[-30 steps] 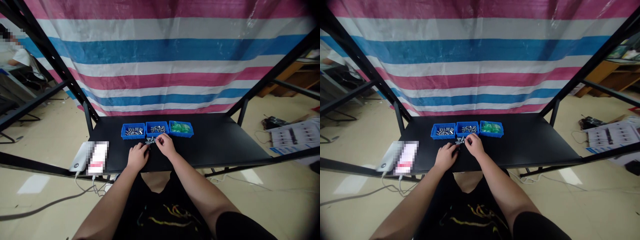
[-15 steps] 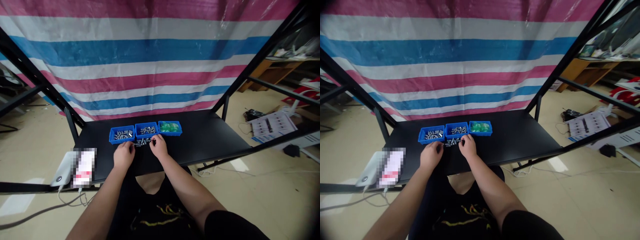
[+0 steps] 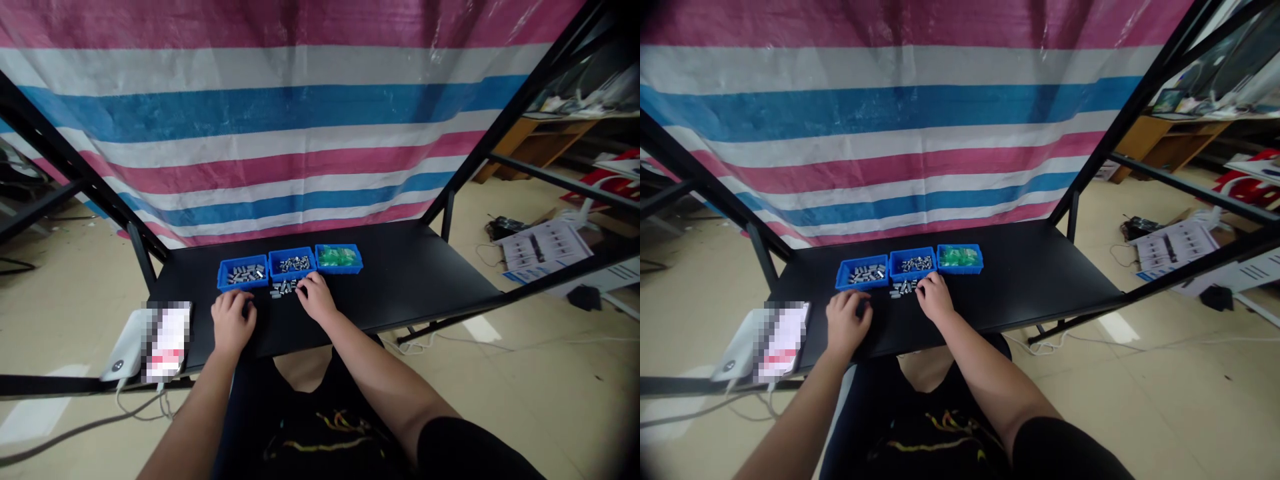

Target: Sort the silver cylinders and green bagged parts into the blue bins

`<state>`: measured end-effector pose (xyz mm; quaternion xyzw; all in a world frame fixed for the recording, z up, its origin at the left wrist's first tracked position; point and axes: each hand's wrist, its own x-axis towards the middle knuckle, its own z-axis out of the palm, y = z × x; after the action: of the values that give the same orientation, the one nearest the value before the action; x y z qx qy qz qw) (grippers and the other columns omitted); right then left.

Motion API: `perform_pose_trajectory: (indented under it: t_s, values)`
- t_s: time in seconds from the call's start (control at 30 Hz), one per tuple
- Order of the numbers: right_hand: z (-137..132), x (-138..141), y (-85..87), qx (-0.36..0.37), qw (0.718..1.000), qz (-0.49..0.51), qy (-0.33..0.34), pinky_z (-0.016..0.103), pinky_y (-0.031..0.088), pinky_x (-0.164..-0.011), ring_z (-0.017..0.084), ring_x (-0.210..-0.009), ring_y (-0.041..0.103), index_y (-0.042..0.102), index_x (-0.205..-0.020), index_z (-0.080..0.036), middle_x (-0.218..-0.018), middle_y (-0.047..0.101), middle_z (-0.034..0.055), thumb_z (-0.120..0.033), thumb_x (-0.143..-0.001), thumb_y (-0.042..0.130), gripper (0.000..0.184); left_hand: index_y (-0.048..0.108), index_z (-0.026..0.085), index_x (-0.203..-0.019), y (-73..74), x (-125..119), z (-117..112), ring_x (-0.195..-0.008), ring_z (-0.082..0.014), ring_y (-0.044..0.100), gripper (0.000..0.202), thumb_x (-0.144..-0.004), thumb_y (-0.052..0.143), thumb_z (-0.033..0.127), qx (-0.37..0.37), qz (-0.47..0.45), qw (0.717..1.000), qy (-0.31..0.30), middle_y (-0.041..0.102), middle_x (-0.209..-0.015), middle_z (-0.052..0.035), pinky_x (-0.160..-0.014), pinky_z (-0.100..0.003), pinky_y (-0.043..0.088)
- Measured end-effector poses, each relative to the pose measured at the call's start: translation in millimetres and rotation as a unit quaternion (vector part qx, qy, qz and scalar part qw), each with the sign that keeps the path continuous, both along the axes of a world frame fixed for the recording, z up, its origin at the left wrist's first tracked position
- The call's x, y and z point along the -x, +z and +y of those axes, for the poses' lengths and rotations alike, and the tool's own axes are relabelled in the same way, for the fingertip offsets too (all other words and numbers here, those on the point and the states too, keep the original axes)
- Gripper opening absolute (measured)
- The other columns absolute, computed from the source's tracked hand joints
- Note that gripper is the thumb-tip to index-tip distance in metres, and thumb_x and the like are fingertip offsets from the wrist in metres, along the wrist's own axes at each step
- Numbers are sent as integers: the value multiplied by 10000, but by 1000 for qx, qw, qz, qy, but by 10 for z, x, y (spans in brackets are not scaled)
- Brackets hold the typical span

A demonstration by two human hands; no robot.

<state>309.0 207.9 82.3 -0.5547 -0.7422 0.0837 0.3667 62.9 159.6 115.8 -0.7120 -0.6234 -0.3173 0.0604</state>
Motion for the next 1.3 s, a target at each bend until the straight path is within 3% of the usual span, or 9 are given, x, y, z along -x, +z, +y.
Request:
perform_pose_trajectory:
  t_s: [0.13,0.3,0.43,0.57,0.67,0.83,1.07,1.3]
  values:
    - [92,-29,215,-48,999,19,14,373,498,-966,239,-1026,578,718,-961,-213,-1037,573,91,-275,-939,621,118,671,244,-975,-181,18,-90,-1004,-270,580,151,-890,548,226,43,-41,996,-72,654,-1017,-73,-923,-421,448]
    - [247,-31,422,-55,997,33,-51,367,500,-951,247,-1036,598,717,-1038,-219,-1088,596,97,-321,-939,610,178,647,232,-949,-226,95,-14,-946,-245,599,142,-887,523,203,87,-94,986,-111,670,-962,-57,-885,-386,479]
    - [115,-70,311,21,999,-7,-42,318,519,-796,209,-895,620,712,-994,-229,-1020,635,61,-247,-920,585,149,656,233,-917,-233,95,-3,-916,-236,611,126,-874,542,202,109,-72,984,-117,680,-940,-42,-882,-386,473]
    - [-46,-62,130,35,997,-54,-43,360,502,-887,255,-1027,587,707,-1098,-222,-1139,634,88,-235,-888,633,223,668,236,-916,-228,81,9,-924,-234,615,133,-868,547,208,122,-67,984,-110,686,-940,-39,-882,-378,467]
    - [-45,-28,77,38,996,-71,-32,384,479,-921,267,-1021,567,709,-1072,-219,-1084,651,92,-191,-899,617,198,674,237,-914,-221,75,15,-932,-236,615,137,-856,553,207,131,-59,984,-105,690,-940,-38,-888,-377,459]
    - [16,-7,91,51,995,-87,1,372,468,-858,255,-941,560,688,-934,-209,-964,653,83,-127,-908,579,139,674,238,-911,-207,75,3,-928,-234,612,143,-842,554,200,137,-59,983,-104,690,-934,-37,-886,-374,457]
    - [27,-15,126,49,993,-104,29,346,462,-860,249,-987,569,682,-1014,-223,-1028,647,75,-178,-894,633,137,674,237,-912,-184,73,-4,-933,-235,616,146,-846,550,196,148,-61,982,-100,684,-925,-39,-888,-373,456]
    - [37,66,181,50,988,-131,61,305,447,-778,217,-894,581,669,-860,-214,-887,646,50,-113,-892,597,128,672,232,-911,-170,77,-8,-926,-227,616,136,-860,550,199,145,-63,981,-109,687,-934,-38,-871,-364,456]
